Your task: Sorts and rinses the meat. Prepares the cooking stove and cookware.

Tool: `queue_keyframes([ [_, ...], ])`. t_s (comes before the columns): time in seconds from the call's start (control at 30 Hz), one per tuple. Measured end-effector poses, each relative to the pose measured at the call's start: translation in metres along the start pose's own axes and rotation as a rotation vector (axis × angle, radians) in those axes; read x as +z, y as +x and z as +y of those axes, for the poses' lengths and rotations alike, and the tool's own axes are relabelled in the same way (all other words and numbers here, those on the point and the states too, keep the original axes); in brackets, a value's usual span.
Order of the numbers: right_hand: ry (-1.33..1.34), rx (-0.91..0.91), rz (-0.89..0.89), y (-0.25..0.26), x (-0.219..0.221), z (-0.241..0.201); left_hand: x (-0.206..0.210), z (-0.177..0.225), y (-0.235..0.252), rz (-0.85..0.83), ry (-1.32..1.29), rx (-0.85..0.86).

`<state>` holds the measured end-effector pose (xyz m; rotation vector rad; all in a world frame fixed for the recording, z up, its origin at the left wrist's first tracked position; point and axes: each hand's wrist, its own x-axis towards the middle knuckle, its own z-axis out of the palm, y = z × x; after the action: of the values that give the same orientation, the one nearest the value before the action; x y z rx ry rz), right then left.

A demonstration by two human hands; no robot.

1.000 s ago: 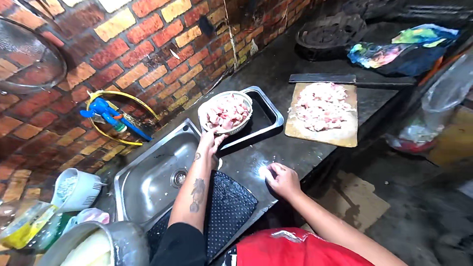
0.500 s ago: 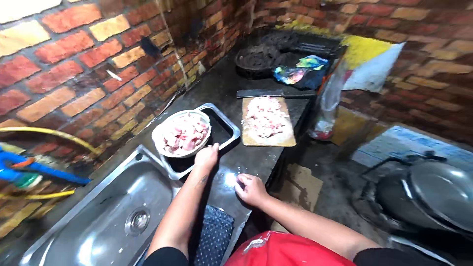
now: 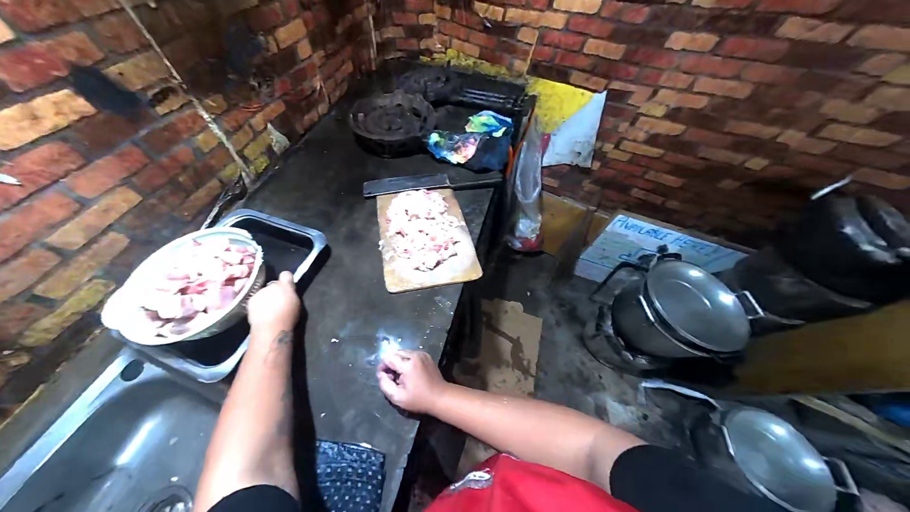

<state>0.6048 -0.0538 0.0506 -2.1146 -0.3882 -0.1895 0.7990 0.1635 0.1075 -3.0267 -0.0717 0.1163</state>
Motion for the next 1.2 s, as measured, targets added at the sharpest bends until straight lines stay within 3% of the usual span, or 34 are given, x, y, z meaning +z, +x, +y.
queue_keyframes([
  [0.1,0.296,0.059,-0.126,0.006,-0.018,0.009,0.005,-0.008,0.013,0.002,0.015,-0.120],
  [0.2,0.646,0.295,-0.089,-0.005,-0.093,0.013,-0.002,0.008,0.019,-0.011,-0.040,-0.302],
  [0.3,0.554,0.510,0.032,-0.031,-0.183,0.069,-0.010,0.038,0.016,0.039,-0.110,-0.414],
  [0.43,0.429,0.862,-0.077,-0.016,-0.258,0.143,-0.035,0.117,-0.038,0.230,-0.340,-0.264],
  [0.5,0.426,0.840,-0.199,0.005,-0.271,0.150,-0.044,0.176,-0.081,0.181,-0.586,-0.219],
  [0.57,0.409,0.744,-0.288,0.025,-0.276,0.148,-0.045,0.237,-0.123,-0.093,-0.956,-0.224],
  [0.63,0.316,0.587,-0.283,0.046,-0.279,0.153,-0.037,0.290,-0.149,-0.378,-1.374,-0.312],
  [0.7,0.179,0.384,-0.197,0.070,-0.287,0.170,-0.024,0.327,-0.157,-0.475,-1.729,-0.438],
  [0.8,-0.102,0.184,-0.110,0.120,-0.305,0.205,-0.019,0.358,-0.145,-0.348,-2.197,-0.713],
  [0.9,-0.330,0.181,-0.099,0.178,-0.313,0.218,-0.021,0.370,-0.128,-0.200,-2.471,-0.869],
  [1.03,-0.586,0.243,-0.208,0.234,-0.304,0.230,-0.020,0.374,-0.127,-0.124,-2.471,-0.946],
  [1.2,-0.779,0.267,-0.389,0.268,-0.306,0.237,-0.035,0.371,-0.128,-0.083,-2.470,-0.848],
])
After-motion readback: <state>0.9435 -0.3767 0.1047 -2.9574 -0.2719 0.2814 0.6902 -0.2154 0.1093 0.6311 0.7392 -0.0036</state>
